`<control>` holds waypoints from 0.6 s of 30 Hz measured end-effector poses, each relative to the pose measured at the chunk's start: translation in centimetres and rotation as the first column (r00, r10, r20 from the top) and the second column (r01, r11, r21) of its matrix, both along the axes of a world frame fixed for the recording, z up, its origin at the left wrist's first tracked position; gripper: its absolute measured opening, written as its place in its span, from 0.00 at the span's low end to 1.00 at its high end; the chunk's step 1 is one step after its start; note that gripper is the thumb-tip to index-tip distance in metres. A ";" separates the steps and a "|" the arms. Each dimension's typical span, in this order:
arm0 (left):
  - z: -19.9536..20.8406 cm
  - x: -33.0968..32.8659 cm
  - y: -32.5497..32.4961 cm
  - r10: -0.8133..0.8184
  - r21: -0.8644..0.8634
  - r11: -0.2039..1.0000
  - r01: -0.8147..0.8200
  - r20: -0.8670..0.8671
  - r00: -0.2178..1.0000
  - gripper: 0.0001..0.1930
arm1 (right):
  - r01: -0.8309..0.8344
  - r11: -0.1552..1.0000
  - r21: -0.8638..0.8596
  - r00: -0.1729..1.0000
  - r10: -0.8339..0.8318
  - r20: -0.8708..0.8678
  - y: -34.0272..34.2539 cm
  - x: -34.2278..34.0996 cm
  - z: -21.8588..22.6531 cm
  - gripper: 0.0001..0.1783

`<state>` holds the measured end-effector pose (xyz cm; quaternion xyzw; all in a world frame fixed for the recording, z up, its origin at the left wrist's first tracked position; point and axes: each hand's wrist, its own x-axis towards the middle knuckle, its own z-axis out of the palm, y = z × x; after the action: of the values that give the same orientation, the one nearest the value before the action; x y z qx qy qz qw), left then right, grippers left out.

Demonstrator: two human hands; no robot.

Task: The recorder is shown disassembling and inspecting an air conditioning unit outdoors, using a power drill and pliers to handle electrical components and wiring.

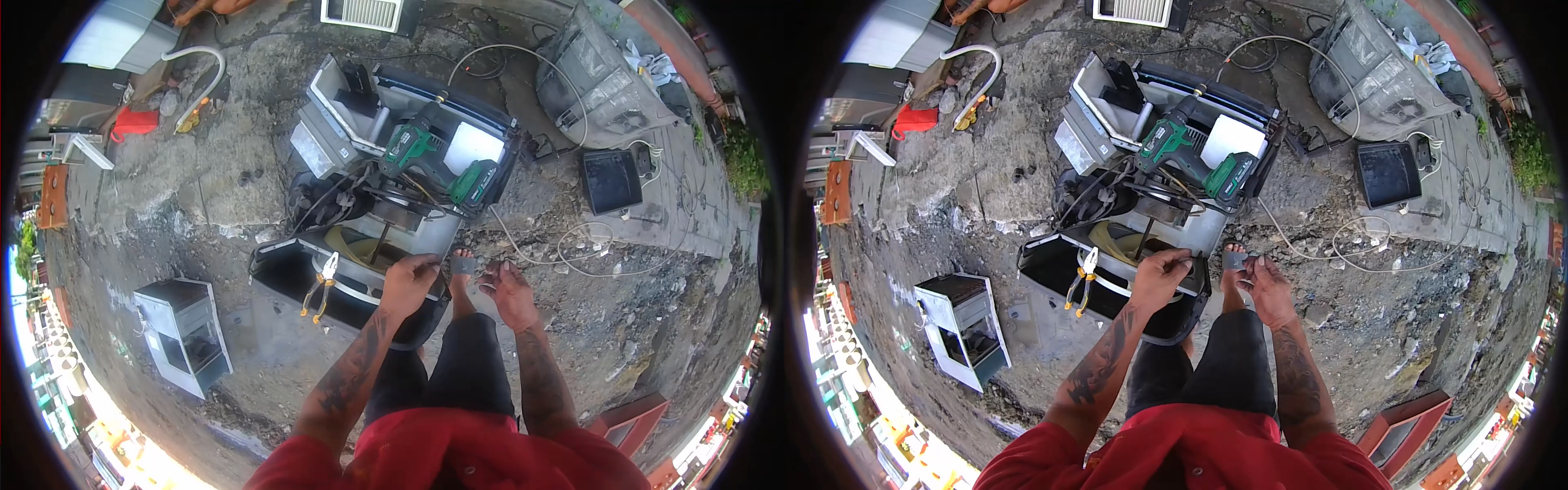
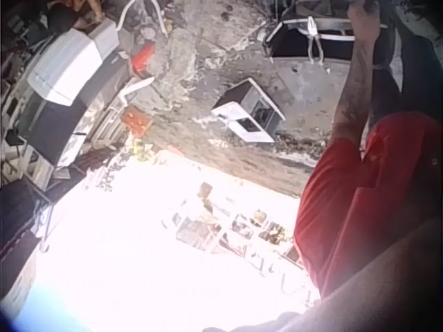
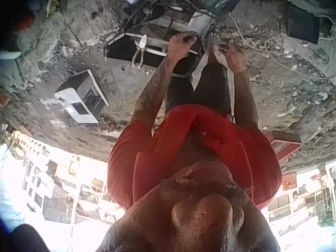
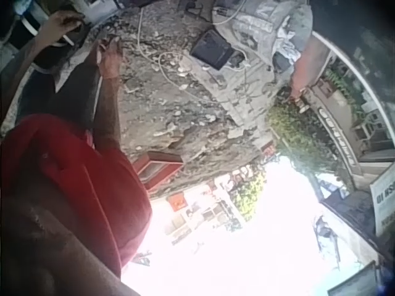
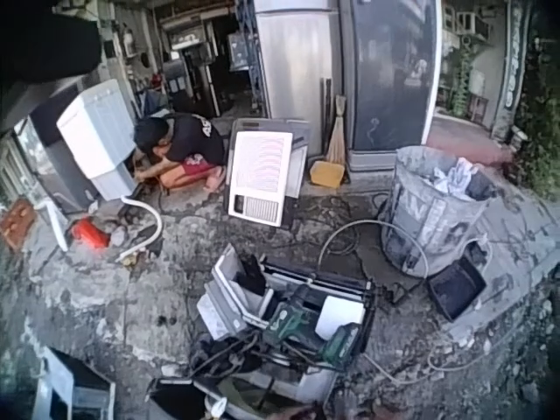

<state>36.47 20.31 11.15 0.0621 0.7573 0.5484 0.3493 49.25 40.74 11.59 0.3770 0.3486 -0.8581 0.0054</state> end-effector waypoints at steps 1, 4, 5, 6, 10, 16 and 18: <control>1.0 1.1 -0.5 -0.021 0.011 1.000 0.021 -0.021 1.000 0.15 | 0.021 1.000 0.011 1.000 -0.021 -0.021 -0.4 0.5 0.6 0.12; 3.6 3.6 -1.7 -0.034 0.064 0.998 0.027 0.112 0.993 0.13 | 0.032 0.999 0.007 0.988 -0.030 -0.151 -2.3 2.1 2.2 0.09; 5.4 4.4 -1.6 -0.019 0.196 0.981 -0.006 0.127 0.992 0.13 | -0.032 0.999 0.005 0.985 0.033 -0.169 -3.3 2.3 4.0 0.08; 7.2 5.2 -1.3 -0.011 0.330 0.943 -0.037 0.144 0.990 0.13 | -0.093 0.996 0.010 0.978 0.093 -0.187 -4.1 2.6 5.9 0.07; 12.4 6.7 -0.9 -0.166 0.382 0.912 0.150 0.007 0.986 0.14 | 0.040 0.988 -0.152 0.987 -0.063 -0.149 -8.2 3.5 10.5 0.06; 19.2 8.7 -2.9 -0.112 0.398 0.916 0.058 0.115 0.987 0.08 | -0.107 0.931 -0.348 0.945 -0.014 -0.328 -10.0 6.6 13.7 0.05; 20.4 9.6 -3.2 -0.147 0.363 0.928 0.087 0.140 0.979 0.08 | -0.167 0.922 -0.350 0.929 0.028 -0.368 -9.8 7.6 14.7 0.05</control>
<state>46.03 17.14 31.58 0.1237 0.6090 0.6576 0.4259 56.81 30.92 26.30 0.1892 0.1920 -0.9613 0.0575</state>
